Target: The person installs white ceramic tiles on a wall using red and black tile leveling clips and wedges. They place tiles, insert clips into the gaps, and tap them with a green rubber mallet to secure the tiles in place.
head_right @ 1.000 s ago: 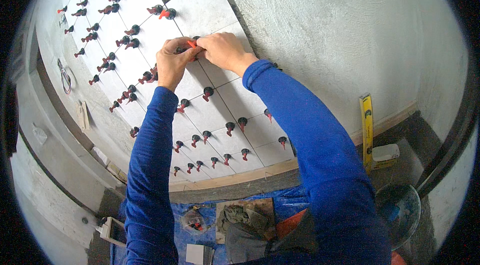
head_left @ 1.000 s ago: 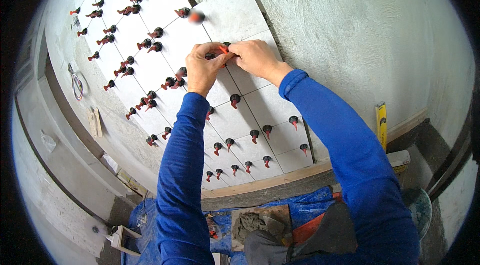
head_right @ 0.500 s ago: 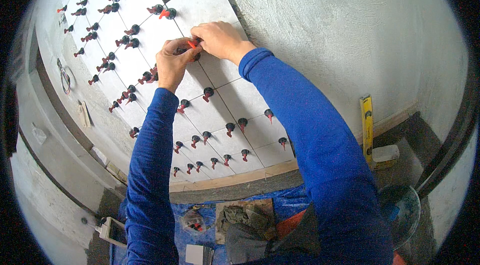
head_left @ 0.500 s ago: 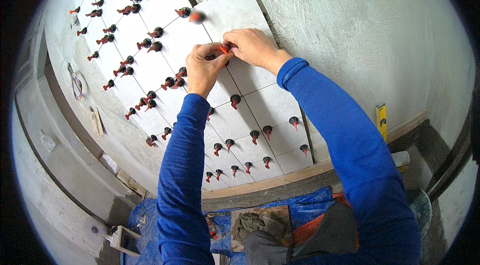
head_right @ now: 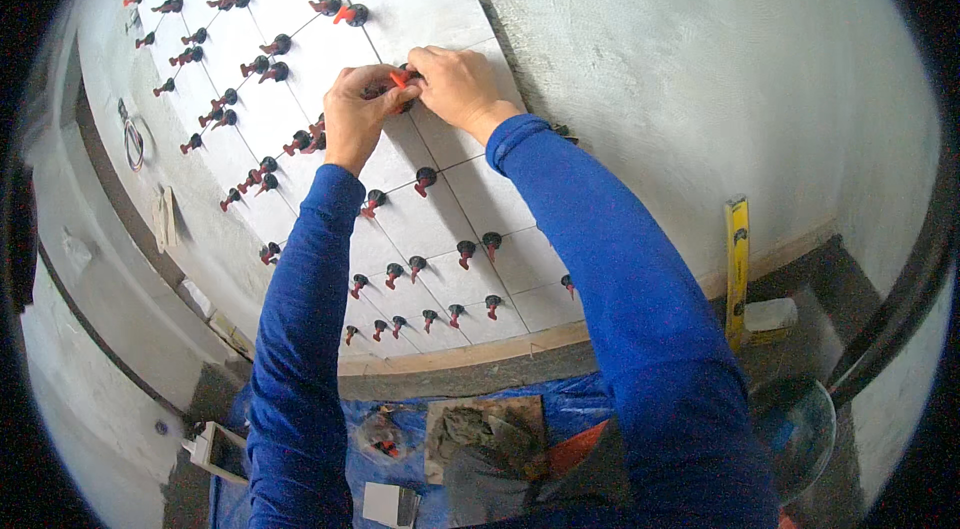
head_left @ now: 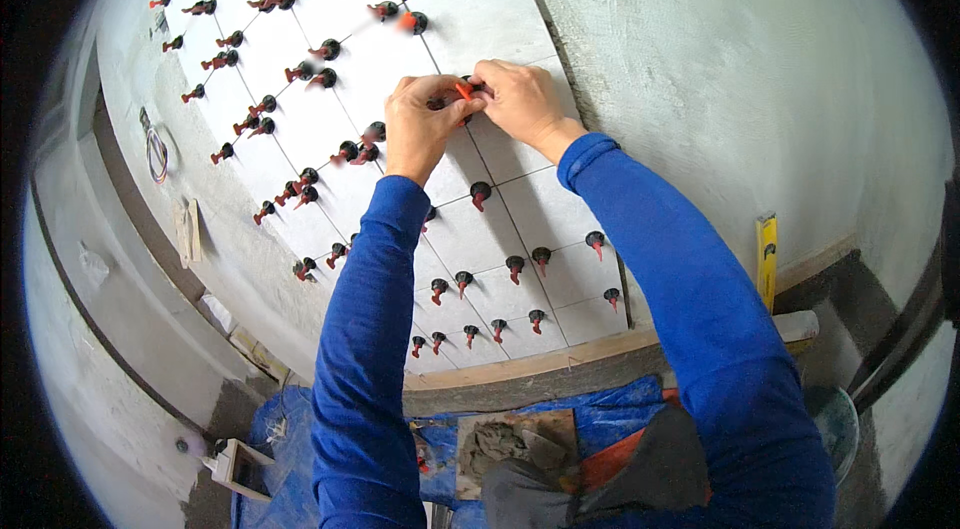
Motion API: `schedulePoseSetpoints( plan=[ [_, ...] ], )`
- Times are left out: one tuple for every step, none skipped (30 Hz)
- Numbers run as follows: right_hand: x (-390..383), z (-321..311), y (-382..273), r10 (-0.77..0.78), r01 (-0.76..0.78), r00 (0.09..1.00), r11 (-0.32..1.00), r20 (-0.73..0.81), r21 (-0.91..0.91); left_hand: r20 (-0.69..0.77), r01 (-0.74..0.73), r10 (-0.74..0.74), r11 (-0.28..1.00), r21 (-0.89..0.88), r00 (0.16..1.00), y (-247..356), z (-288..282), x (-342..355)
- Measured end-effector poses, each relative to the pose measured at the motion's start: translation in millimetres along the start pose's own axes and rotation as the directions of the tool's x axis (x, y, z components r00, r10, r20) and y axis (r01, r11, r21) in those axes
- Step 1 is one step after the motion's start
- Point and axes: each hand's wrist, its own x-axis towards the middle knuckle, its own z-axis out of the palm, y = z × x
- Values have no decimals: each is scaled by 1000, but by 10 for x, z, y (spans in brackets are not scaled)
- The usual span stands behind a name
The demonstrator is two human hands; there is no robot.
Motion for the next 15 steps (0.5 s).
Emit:
schedulePoseSetpoints(
  plan=[
    [-2, -7, 2, -8, 8, 1000, 1000, 10, -14, 15, -76, 75, 994, 77, 997, -5, -43, 23],
    [-7, -14, 4, 4, -3, 999, 999, 37, -39, 36, -152, 148, 975, 161, 988, -11, -92, 46],
    [-8, -20, 9, -37, 37, 999, 999, 15, -16, 62, -197, 189, 968, 157, 980, -19, -147, 74],
    [-5, -28, 19, -58, 58, 998, 998, 8, -4, 87, -243, 232, 956, 161, 969, -29, -205, 113],
    [-9, -30, 22, -48, 48, 999, 999, 16, -6, 112, -298, 282, 939, 173, 953, -34, -253, 150],
    [-12, -38, 30, -61, 62, 998, 998, 31, -16, 182, -300, 268, 937, 181, 946, -41, -299, 202],
    [-15, -36, 31, -71, 72, 997, 997, 28, -17, 207, -376, 336, 905, 201, 919, -40, -325, 231],
    [-19, -37, 33, -53, 54, 998, 998, 39, -32, 250, -434, 378, 870, 233, 892, -39, -349, 271],
    [-25, -32, 30, -29, 32, 998, 998, 58, -53, 291, -487, 412, 832, 267, 863, -36, -361, 303],
    [-31, -29, 27, -35, 37, 999, 998, 40, -54, 340, -514, 409, 795, 322, 847, -25, -347, 323],
    [-39, -23, 23, -45, 46, 999, 998, 21, -40, 353, -547, 439, 774, 317, 826, -15, -331, 344],
    [-45, -17, 18, -47, 47, 999, 998, 9, -30, 366, -579, 466, 750, 319, 805, -5, -313, 367],
    [-51, -11, 15, -34, 34, 999, 999, 5, -24, 373, -618, 504, 718, 321, 779, 2, -298, 385],
    [-53, -5, 14, -47, 46, 999, 999, -13, -21, 367, -625, 515, 713, 318, 775, 6, -286, 393],
    [-56, 1, 13, -46, 45, 999, 999, -22, -23, 355, -638, 536, 701, 318, 766, 7, -276, 396]
  ],
)
